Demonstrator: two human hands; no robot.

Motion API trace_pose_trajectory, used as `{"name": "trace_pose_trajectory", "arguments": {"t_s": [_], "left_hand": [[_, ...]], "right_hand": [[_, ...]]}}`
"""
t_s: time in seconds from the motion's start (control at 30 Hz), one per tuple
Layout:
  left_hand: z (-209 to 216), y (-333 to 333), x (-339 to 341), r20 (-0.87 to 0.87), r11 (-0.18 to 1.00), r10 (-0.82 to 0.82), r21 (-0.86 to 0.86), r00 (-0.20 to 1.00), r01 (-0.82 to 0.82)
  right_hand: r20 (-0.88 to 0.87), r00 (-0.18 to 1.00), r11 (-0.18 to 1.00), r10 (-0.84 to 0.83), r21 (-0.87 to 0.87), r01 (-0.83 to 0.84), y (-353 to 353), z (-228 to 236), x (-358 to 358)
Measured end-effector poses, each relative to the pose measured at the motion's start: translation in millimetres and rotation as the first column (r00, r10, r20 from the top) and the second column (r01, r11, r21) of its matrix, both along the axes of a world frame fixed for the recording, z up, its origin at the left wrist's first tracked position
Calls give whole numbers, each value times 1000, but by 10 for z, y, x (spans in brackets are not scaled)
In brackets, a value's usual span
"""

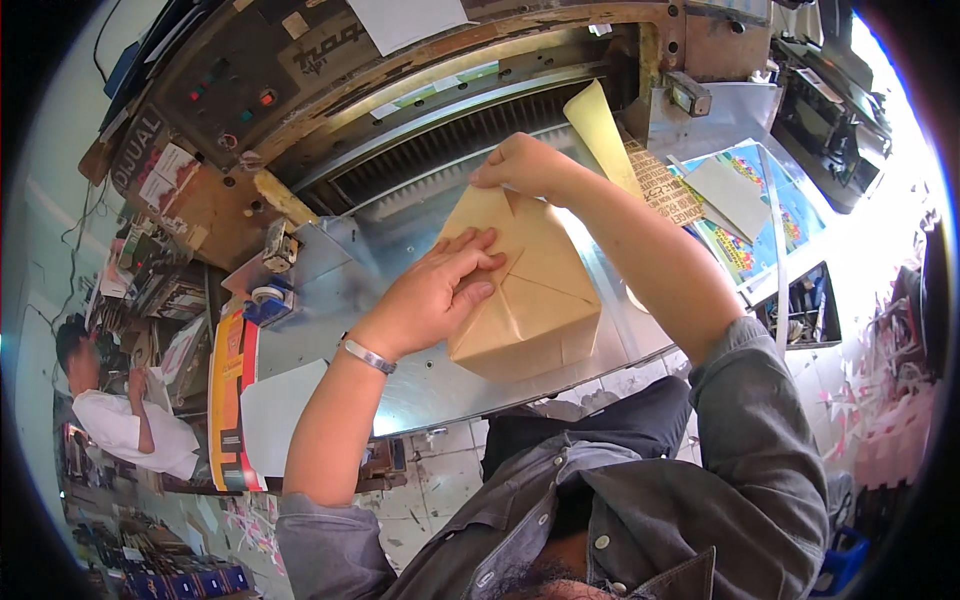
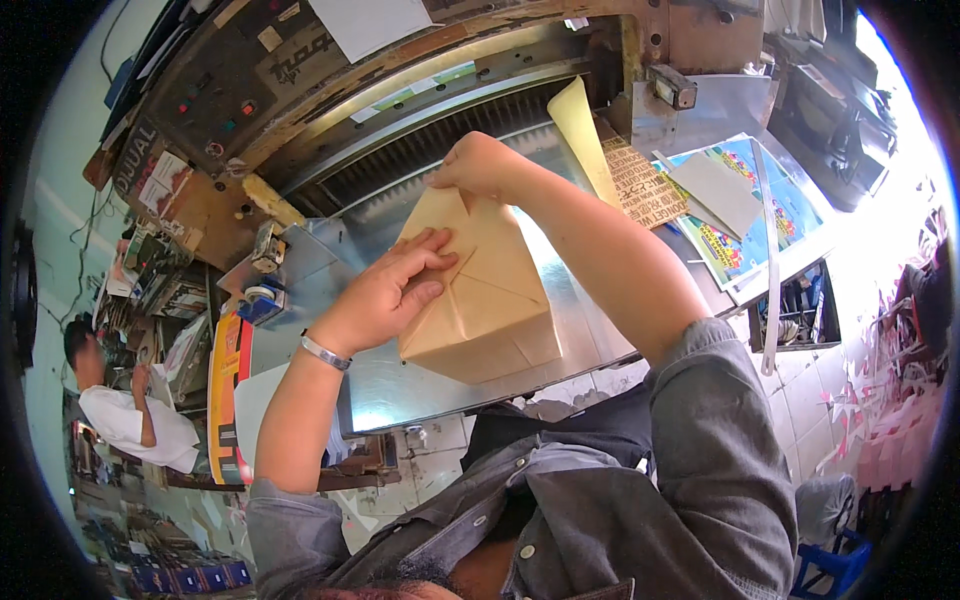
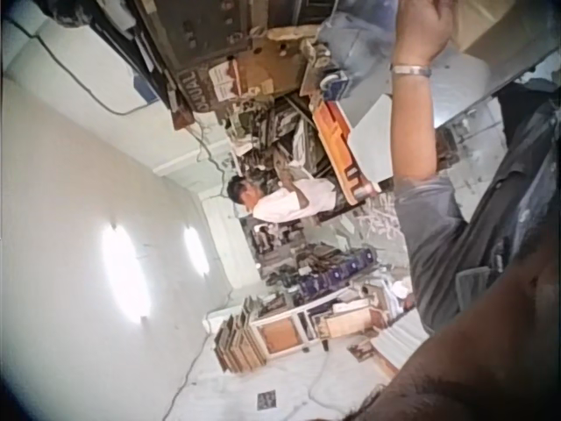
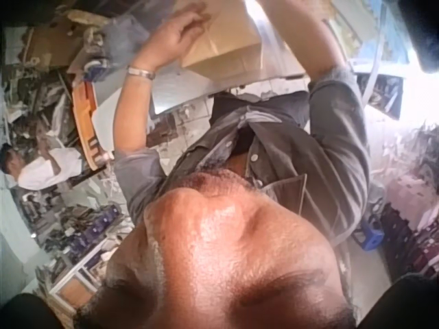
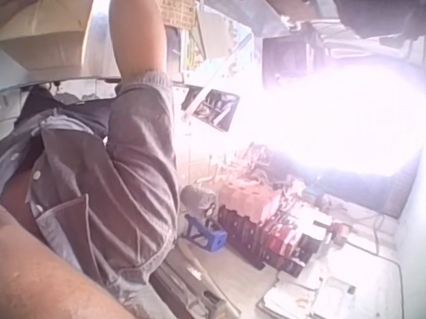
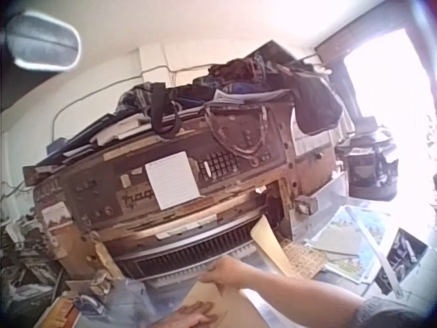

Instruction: The person wraps a package by folding paper around it and securing the edges with double-sided tape. The person then holds and reviews printed sheets with a coworker.

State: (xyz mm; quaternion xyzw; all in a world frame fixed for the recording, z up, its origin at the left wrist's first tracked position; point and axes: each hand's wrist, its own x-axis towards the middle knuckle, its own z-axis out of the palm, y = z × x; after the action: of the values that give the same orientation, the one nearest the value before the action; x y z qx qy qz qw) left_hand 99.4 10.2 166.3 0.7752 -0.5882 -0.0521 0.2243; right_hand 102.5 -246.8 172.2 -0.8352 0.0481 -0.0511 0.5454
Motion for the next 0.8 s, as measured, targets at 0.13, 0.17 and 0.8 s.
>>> {"name": "trace_pose_trajectory", "arguments": {"t_s": [0.13, 0.17, 0.8], "left_hand": [[0, -20, 58, 42, 999, -33, 11, 999, 32], [11, -31, 71, 45, 999, -33, 8, 998, 33], [262, -159, -57, -57, 973, 87, 219, 995, -72]], "right_hand": [[-25, 999, 986, -31, 164, 35, 2, -93, 76], [-22, 999, 986, -32, 162, 35, -31, -122, 89], [146, 986, 996, 81, -58, -73, -26, 55, 70]]}}
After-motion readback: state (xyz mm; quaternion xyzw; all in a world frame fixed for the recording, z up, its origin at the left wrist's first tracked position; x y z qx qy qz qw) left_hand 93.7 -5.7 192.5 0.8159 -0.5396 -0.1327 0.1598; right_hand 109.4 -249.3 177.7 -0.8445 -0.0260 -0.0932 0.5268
